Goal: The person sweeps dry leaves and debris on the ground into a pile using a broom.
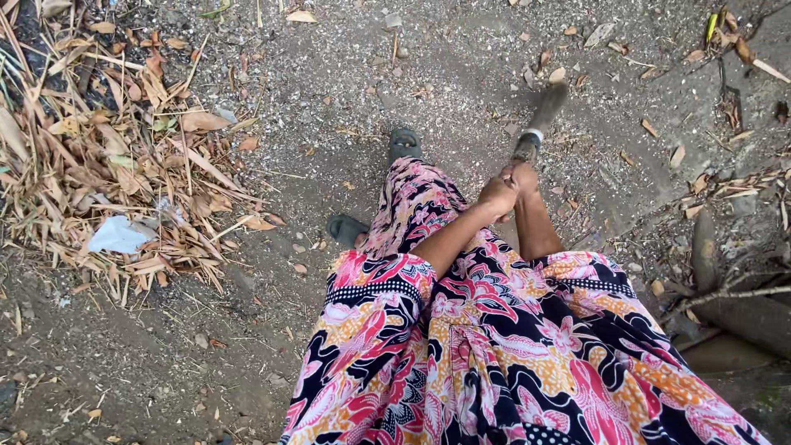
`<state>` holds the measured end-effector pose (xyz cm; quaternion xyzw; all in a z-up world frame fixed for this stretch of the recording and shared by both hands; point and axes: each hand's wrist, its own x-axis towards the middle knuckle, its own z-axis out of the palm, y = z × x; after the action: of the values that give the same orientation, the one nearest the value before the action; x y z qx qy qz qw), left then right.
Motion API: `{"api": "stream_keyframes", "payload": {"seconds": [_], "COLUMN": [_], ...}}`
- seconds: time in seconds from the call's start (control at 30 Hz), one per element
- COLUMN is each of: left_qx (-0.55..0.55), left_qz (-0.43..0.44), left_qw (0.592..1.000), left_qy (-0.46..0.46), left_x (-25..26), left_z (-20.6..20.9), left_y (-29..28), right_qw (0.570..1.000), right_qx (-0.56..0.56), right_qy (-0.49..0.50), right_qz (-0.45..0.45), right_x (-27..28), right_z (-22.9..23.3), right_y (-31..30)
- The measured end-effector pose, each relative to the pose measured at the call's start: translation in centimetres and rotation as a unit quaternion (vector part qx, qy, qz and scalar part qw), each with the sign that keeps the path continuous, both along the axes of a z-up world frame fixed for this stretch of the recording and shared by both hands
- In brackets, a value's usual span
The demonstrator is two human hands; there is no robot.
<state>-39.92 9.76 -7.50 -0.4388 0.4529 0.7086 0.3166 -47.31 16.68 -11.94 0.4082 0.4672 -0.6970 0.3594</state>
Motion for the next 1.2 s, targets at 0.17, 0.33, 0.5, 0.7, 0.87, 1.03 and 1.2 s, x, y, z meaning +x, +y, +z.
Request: {"api": "stream_keyframes", "payload": {"seconds": [0.17, 0.33, 0.5, 0.7, 0.87, 1.03, 1.2], "left_qx": [-0.09, -0.154, -0.029, 0.087, 0.097, -0.004, -0.055], "left_qz": [0.146, 0.142, 0.19, 0.19, 0.226, 0.275, 0.29], "left_qw": [0.985, 0.978, 0.981, 0.976, 0.968, 0.957, 0.94], "left_qy": [0.031, 0.003, -0.015, 0.051, 0.045, -0.096, -0.169], "left_x": [5.3, 5.0, 4.3, -2.2, -3.4, 4.9, 5.6], "left_z": [3.8, 7.1, 8.3, 4.0, 0.2, 3.2, 7.3], "left_y": [3.4, 3.6, -2.7, -6.9, -11.0, -11.0, -14.8], "right_qw": [0.972, 0.939, 0.939, 0.982, 0.948, 0.74, 0.639], "right_qx": [0.037, 0.031, 0.133, 0.031, 0.081, 0.126, -0.008], "right_qy": [0.013, 0.047, 0.115, 0.085, 0.057, 0.107, 0.101], "right_qz": [0.233, 0.339, 0.294, 0.167, 0.303, 0.651, 0.762], "right_x": [2.0, 1.9, 0.7, -7.9, -8.0, 2.3, 6.4], "right_z": [0.6, 4.5, 2.7, 0.9, -0.8, 1.6, 5.3], "right_y": [-0.6, -3.7, -8.1, -9.6, -15.8, -23.6, -29.6]}}
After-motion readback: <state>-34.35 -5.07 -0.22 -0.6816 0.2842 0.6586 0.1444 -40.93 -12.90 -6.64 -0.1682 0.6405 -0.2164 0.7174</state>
